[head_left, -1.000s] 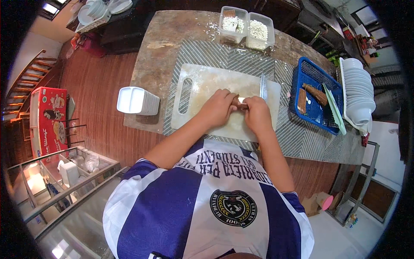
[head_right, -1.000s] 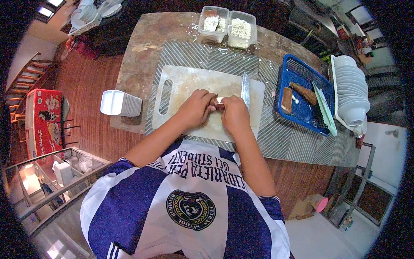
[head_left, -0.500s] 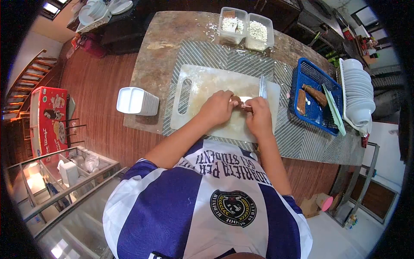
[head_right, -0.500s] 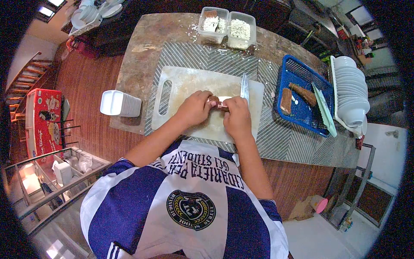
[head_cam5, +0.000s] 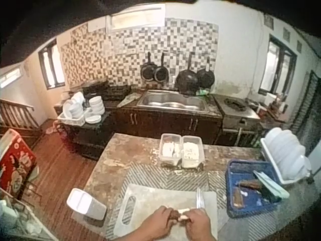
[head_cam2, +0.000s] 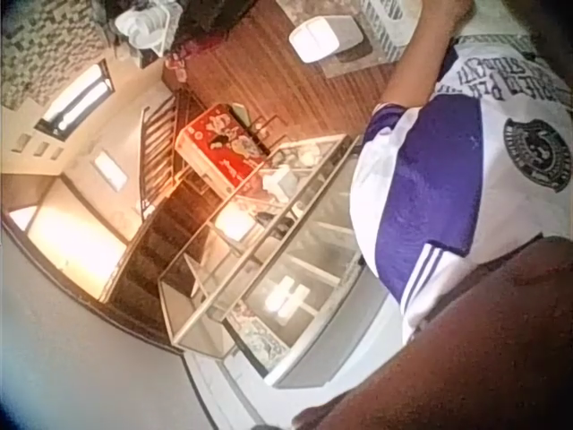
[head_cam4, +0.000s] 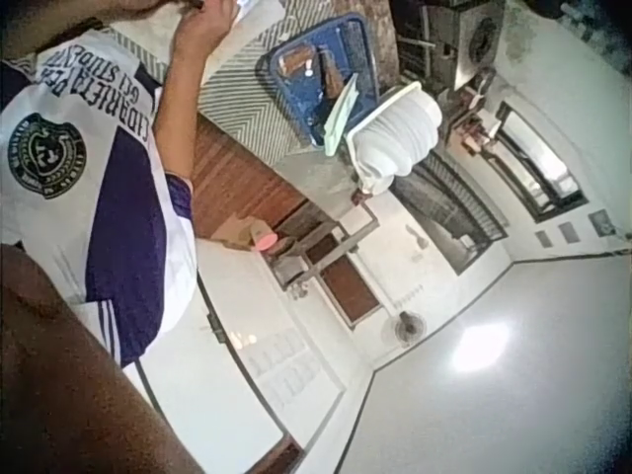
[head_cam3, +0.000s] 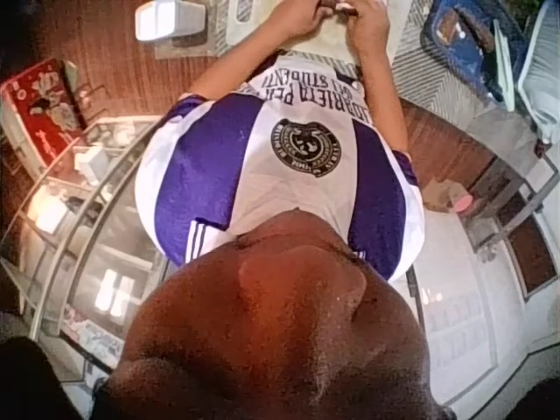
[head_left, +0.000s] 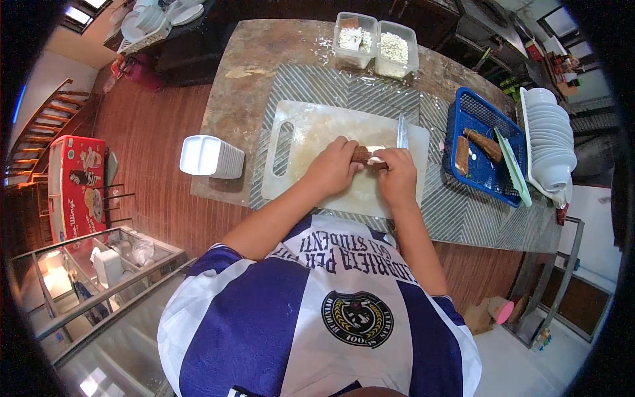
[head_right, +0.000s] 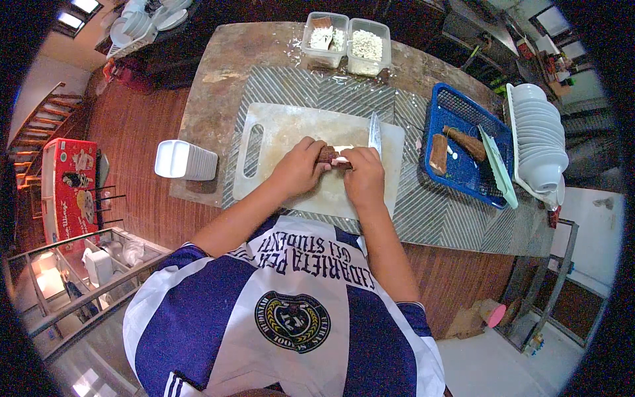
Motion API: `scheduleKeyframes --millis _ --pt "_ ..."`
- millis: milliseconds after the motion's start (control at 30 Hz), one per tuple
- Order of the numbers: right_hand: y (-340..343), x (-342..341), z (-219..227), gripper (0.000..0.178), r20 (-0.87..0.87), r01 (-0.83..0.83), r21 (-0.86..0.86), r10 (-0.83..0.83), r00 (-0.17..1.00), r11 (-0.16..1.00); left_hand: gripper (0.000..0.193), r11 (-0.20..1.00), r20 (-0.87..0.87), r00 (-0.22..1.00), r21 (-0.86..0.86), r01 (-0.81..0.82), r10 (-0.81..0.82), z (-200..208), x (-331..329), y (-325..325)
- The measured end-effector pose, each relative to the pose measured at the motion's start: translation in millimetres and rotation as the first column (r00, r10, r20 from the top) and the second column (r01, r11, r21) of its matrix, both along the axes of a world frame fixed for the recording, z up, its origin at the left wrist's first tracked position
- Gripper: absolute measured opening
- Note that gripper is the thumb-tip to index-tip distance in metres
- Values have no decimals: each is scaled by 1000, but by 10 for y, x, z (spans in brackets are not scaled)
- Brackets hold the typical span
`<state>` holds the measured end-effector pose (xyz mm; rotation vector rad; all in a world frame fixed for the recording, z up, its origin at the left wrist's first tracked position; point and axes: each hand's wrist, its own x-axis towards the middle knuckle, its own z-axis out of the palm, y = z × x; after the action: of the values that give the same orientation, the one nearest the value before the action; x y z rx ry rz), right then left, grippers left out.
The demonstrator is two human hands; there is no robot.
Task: Peel and slice a white root vegetable on a cutting board using a knife.
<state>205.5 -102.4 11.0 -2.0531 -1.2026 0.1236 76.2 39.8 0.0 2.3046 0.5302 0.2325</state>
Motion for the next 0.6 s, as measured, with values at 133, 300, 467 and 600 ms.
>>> scheduleKeyframes --millis 133,300,467,600 --pt "67 -15 -7 34 -33 73 -117 -77 996 991 43 1000 -4 1000 -5 -6 6 -16 7 -21" --pt "181 -94 51 31 -105 162 -239 -191 976 957 42 1000 27 1000 8 -15 15 -35 -1 -46" --pt "189 -95 11 29 -107 152 -229 -180 978 961 39 999 16 999 -26 -44 44 3 3 -79" --pt "153 -137 -32 29 -90 77 -239 -101 991 968 37 997 0 998 -52 -60 60 -40 33 -42"
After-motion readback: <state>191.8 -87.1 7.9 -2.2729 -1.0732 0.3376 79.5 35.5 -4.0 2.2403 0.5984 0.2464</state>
